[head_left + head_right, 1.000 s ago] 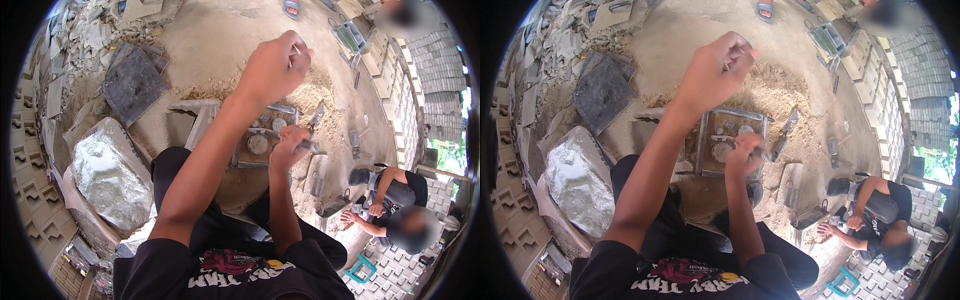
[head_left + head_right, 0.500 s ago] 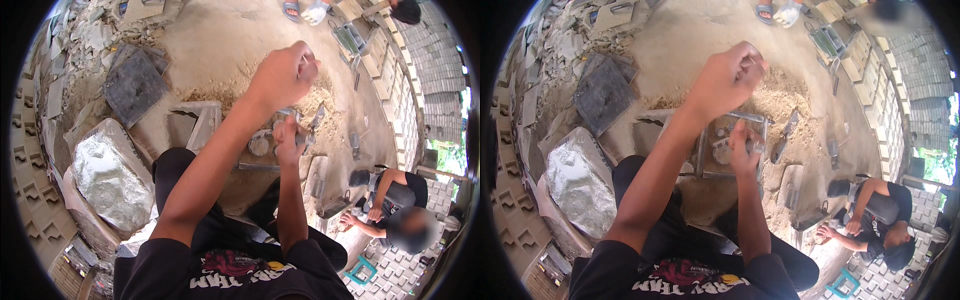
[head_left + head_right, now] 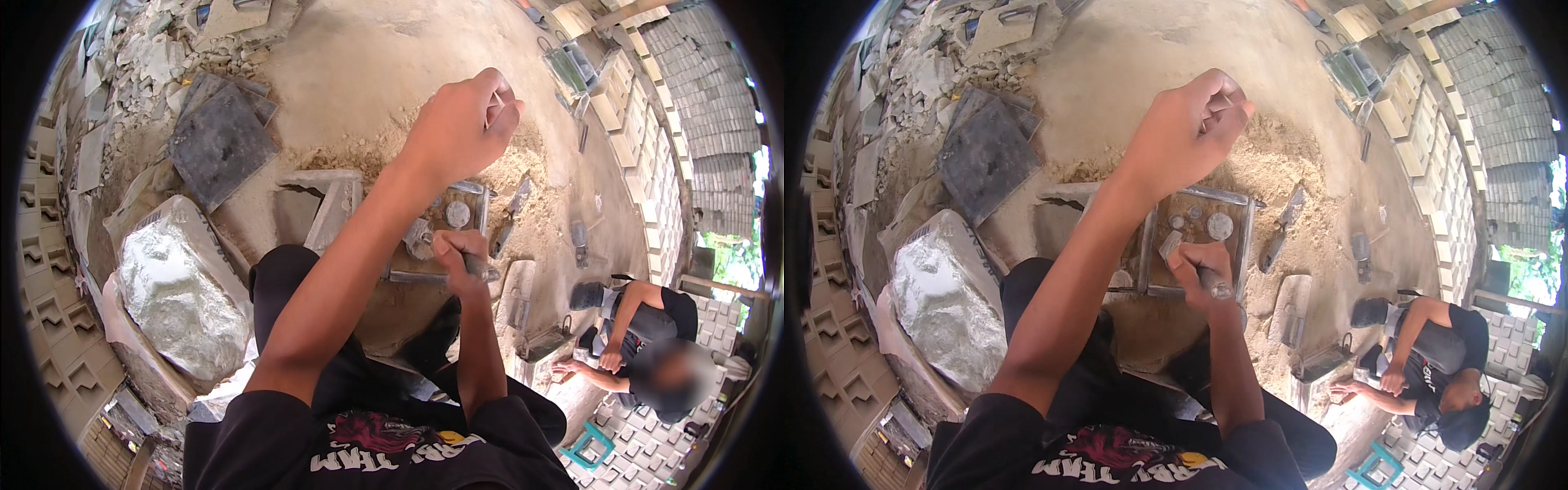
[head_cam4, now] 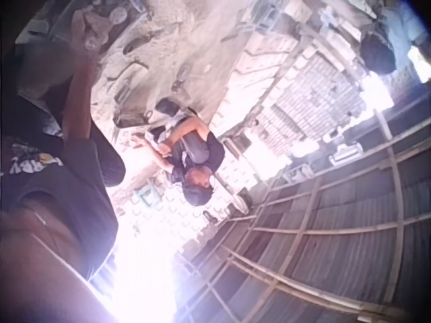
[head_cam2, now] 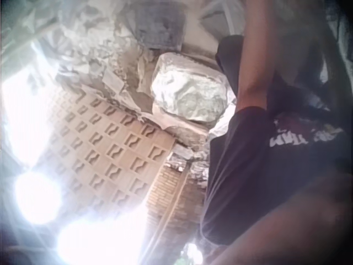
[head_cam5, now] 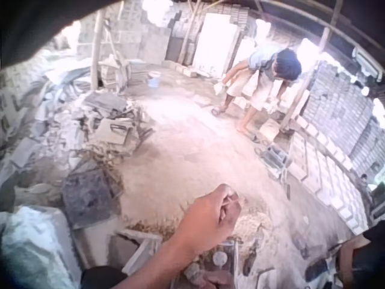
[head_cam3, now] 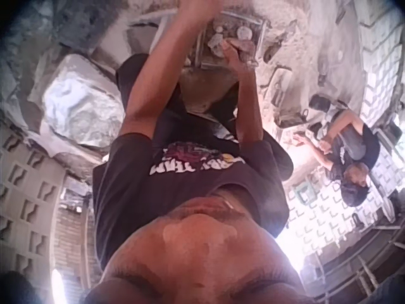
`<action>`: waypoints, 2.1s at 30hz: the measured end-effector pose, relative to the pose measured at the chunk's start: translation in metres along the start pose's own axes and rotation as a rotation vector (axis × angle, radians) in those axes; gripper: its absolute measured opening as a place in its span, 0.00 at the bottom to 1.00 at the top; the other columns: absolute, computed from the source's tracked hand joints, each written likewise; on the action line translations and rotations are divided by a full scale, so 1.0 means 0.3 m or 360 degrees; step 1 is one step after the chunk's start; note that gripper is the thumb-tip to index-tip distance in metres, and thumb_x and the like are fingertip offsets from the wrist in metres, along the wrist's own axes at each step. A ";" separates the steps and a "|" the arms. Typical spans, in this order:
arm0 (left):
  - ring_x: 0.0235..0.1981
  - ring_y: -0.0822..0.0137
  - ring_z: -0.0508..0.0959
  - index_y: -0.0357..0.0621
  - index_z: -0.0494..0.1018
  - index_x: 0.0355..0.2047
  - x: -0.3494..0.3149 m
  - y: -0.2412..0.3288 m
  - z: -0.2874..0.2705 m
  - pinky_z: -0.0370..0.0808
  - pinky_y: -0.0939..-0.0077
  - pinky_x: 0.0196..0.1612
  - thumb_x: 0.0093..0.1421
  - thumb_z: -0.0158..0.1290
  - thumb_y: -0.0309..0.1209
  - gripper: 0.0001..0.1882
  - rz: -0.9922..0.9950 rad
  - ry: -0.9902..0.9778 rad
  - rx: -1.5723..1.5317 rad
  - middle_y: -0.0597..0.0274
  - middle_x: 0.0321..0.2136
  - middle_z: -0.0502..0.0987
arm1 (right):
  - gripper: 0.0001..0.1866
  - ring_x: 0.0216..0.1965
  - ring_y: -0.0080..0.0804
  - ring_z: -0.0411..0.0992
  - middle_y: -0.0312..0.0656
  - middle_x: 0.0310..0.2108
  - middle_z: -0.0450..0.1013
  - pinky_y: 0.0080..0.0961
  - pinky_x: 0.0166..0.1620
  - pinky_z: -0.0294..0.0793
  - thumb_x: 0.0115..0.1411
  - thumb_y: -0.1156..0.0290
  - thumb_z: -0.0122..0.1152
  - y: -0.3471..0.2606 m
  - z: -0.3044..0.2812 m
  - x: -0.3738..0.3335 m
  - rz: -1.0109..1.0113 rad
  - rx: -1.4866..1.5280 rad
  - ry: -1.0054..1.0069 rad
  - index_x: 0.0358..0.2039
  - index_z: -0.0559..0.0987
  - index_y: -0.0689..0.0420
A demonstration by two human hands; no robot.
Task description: The person places small stone cylinders into a metal square mold, fills the mold with a sand mixture using a trowel, and then compacts and levels the surface by pressing and scraping it with a piece of wood and the trowel.
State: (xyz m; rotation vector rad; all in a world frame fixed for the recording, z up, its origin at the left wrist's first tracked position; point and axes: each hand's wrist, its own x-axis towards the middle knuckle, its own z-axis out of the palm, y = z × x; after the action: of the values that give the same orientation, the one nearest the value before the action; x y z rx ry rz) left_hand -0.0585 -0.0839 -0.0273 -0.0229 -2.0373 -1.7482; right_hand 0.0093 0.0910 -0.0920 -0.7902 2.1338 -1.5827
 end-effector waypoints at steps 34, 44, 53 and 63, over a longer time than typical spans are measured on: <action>0.23 0.71 0.74 0.32 0.72 0.33 0.020 0.009 -0.050 0.71 0.74 0.28 0.61 0.55 0.33 0.13 -0.0048 0.0070 -0.0037 0.54 0.22 0.77 | 0.23 0.14 0.16 0.52 0.29 0.11 0.54 0.20 0.19 0.50 0.70 0.60 0.46 0.161 0.049 0.291 0.0076 0.0565 0.0931 0.17 0.63 0.54; 0.20 0.75 0.68 0.32 0.71 0.32 0.023 -0.008 -0.038 0.67 0.77 0.24 0.61 0.54 0.32 0.12 -0.0032 0.0035 -0.0017 0.59 0.20 0.74 | 0.20 0.17 0.17 0.55 0.30 0.16 0.56 0.20 0.20 0.55 0.71 0.57 0.43 0.011 -0.080 0.288 -0.0054 0.0666 0.1367 0.23 0.62 0.53; 0.18 0.78 0.64 0.32 0.71 0.32 0.018 0.007 -0.046 0.63 0.78 0.22 0.62 0.53 0.32 0.12 -0.0042 0.0024 -0.0062 0.65 0.16 0.68 | 0.30 0.14 0.20 0.48 0.30 0.12 0.51 0.22 0.20 0.50 0.67 0.43 0.45 0.101 -0.254 0.233 -0.0072 0.0437 0.1915 0.18 0.55 0.52; 0.18 0.79 0.63 0.32 0.71 0.33 0.017 0.003 -0.030 0.62 0.79 0.21 0.63 0.53 0.32 0.12 -0.0031 0.0028 -0.0076 0.67 0.16 0.68 | 0.23 0.15 0.17 0.53 0.29 0.14 0.56 0.21 0.18 0.52 0.70 0.50 0.43 0.175 -0.163 0.281 0.0178 0.0370 0.1955 0.22 0.60 0.52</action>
State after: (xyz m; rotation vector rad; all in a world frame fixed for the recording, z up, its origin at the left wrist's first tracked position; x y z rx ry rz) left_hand -0.0599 -0.0936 -0.0237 -0.0022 -1.9896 -1.8024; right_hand -0.0964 0.0854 -0.1241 0.5733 2.4813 -2.5416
